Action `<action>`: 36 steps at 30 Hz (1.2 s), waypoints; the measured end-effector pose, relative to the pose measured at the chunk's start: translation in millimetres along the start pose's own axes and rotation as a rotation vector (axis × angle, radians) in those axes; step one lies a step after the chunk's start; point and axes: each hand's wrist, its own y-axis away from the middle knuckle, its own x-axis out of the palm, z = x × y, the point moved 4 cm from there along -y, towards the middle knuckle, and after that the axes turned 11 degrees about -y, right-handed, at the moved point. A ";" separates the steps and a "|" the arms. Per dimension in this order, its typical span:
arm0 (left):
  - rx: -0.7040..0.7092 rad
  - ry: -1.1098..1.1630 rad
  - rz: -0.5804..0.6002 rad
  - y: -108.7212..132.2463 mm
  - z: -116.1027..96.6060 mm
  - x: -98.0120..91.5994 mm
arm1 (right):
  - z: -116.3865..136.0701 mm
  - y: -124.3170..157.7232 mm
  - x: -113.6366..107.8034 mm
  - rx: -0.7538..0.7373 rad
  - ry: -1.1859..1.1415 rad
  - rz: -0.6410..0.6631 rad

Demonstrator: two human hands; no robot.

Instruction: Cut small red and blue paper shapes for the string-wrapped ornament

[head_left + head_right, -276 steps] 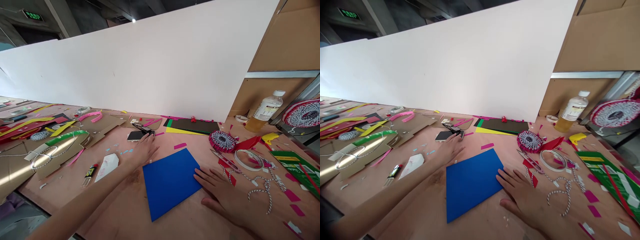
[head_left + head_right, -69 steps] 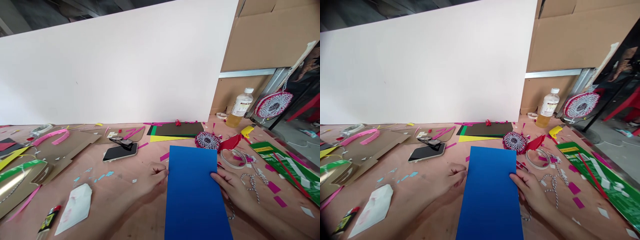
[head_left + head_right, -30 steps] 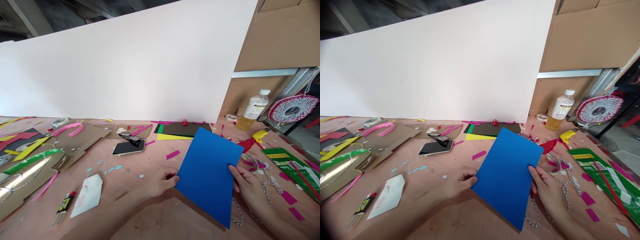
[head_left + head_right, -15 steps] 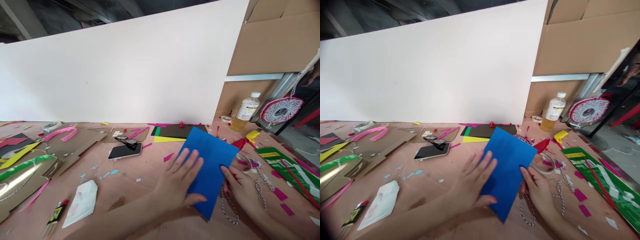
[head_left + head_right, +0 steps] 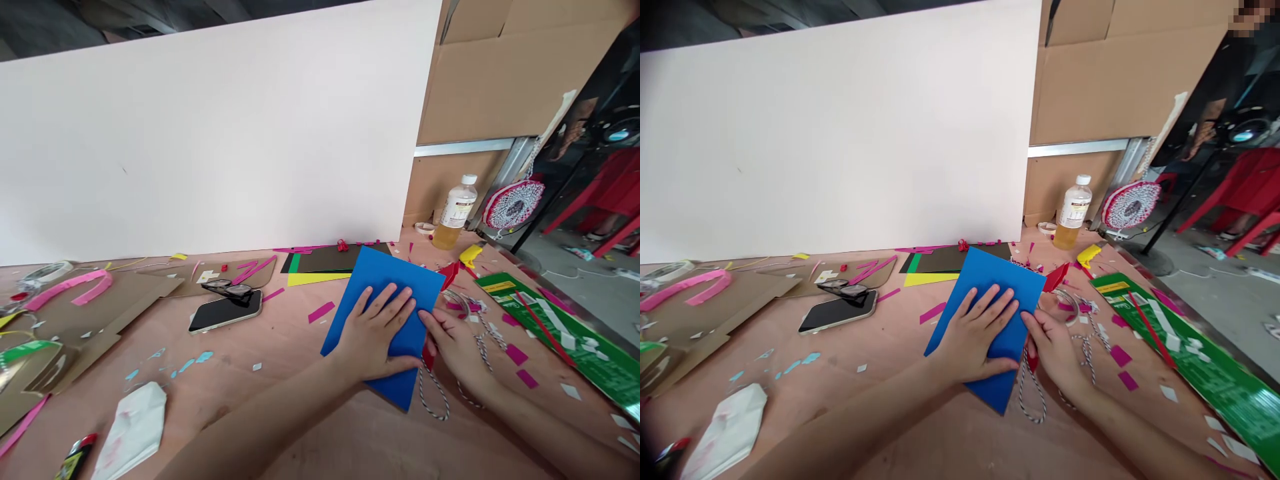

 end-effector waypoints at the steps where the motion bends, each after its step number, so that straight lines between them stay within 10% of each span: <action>1: -0.024 0.018 0.005 -0.1 5.6 2.3 | -0.7 -0.6 -0.6 0.001 0.003 0.002; 10: -0.768 0.853 -0.066 14.4 84.4 24.2 | -0.4 -10.2 -11.8 0.018 0.032 0.034; 28: -0.777 0.935 -0.180 20.1 96.9 9.3 | -14.0 -6.4 -2.5 0.107 0.015 0.202; 36: -0.721 1.115 -0.030 12.8 94.2 16.4 | -19.1 -7.4 -1.6 0.149 0.025 0.240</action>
